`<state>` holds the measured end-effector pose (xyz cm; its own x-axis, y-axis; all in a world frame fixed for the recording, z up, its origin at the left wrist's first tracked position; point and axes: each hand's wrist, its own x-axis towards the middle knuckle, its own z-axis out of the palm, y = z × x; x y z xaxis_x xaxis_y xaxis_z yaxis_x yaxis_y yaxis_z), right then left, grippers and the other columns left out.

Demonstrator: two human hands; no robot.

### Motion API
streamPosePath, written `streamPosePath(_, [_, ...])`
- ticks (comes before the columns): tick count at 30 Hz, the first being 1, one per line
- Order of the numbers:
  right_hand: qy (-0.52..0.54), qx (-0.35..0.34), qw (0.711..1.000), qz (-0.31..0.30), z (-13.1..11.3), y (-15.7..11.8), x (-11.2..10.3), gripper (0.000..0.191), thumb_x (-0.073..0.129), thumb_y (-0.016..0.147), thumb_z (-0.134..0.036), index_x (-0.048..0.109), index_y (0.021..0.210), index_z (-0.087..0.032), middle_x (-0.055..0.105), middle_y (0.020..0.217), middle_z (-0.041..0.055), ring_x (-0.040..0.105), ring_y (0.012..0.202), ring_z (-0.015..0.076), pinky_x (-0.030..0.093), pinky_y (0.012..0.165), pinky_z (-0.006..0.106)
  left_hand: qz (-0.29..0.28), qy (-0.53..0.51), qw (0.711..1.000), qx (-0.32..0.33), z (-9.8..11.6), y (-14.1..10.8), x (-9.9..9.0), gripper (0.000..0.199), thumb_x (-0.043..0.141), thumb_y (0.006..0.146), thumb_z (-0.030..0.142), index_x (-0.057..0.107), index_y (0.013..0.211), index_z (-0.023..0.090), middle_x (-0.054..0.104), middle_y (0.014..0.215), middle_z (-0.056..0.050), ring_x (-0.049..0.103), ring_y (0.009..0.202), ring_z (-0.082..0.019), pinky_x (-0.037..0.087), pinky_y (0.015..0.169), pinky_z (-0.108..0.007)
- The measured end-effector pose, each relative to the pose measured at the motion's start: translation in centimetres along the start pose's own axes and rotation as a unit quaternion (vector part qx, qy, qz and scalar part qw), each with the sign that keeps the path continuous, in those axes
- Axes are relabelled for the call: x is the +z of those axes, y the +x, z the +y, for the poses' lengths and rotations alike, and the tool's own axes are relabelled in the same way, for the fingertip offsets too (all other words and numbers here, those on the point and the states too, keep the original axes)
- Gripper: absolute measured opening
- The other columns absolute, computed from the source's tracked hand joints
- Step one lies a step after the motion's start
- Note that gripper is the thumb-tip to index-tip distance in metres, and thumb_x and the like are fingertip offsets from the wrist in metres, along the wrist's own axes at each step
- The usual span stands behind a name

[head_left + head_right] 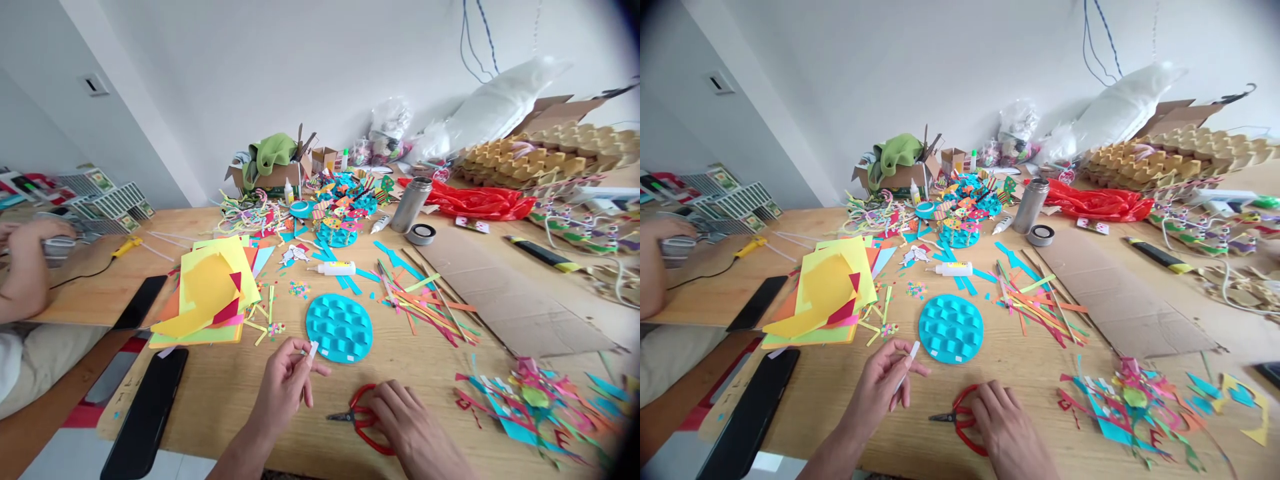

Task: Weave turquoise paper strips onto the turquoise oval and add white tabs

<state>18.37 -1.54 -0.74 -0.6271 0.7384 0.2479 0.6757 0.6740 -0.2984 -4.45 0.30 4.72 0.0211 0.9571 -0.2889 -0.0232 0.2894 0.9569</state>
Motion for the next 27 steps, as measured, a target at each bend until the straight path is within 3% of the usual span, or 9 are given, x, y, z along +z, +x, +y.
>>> streamPosePath(5, [0.077,0.053,0.996,0.014,-0.3,-0.1,-0.5,0.015,0.043,0.091,-0.011,0.053,0.089,-0.021,0.062,0.079,0.0041,0.06,0.07,0.0187,0.052,0.062,0.029,-0.009,0.004,1.0,0.004,-0.6,0.2,0.5,0.035,0.058,0.081,0.051,0.05,0.088,0.018,0.072,0.074,-0.007,0.044,0.033,-0.005,0.027,0.035,-0.017])
streamPosePath(11, [0.292,0.122,0.948,-0.042,-1.4,1.4,-3.7,0.011,0.04,0.095,-0.024,0.051,0.094,-0.022,0.062,0.081,0.0022,0.058,0.07,0.0137,0.049,0.064,0.024,-0.015,0.028,0.999,0.015,-1.0,-0.1,0.6,0.033,0.054,0.084,0.049,0.052,0.091,0.017,0.071,0.073,-0.006,0.044,0.035,-0.005,0.031,0.038,-0.017])
streamPosePath(18, [0.322,0.149,0.929,-0.103,-2.6,3.2,-4.3,0.022,0.053,0.088,-0.037,0.052,0.074,-0.02,0.06,0.072,0.0011,0.052,0.065,0.0131,0.043,0.06,0.024,-0.032,0.012,0.999,0.004,-0.6,-0.4,0.7,0.036,0.056,0.083,0.052,0.052,0.091,0.017,0.072,0.075,-0.007,0.043,0.034,-0.005,0.03,0.037,-0.018])
streamPosePath(27, [0.337,0.166,0.917,-0.137,-2.8,3.6,-4.0,0.029,0.051,0.089,-0.043,0.055,0.075,-0.018,0.057,0.07,0.0003,0.049,0.065,0.0131,0.041,0.061,0.024,-0.052,-0.019,0.998,-0.006,-0.5,-0.6,0.6,0.036,0.056,0.082,0.052,0.052,0.092,0.017,0.07,0.075,-0.005,0.043,0.034,-0.004,0.025,0.035,-0.016])
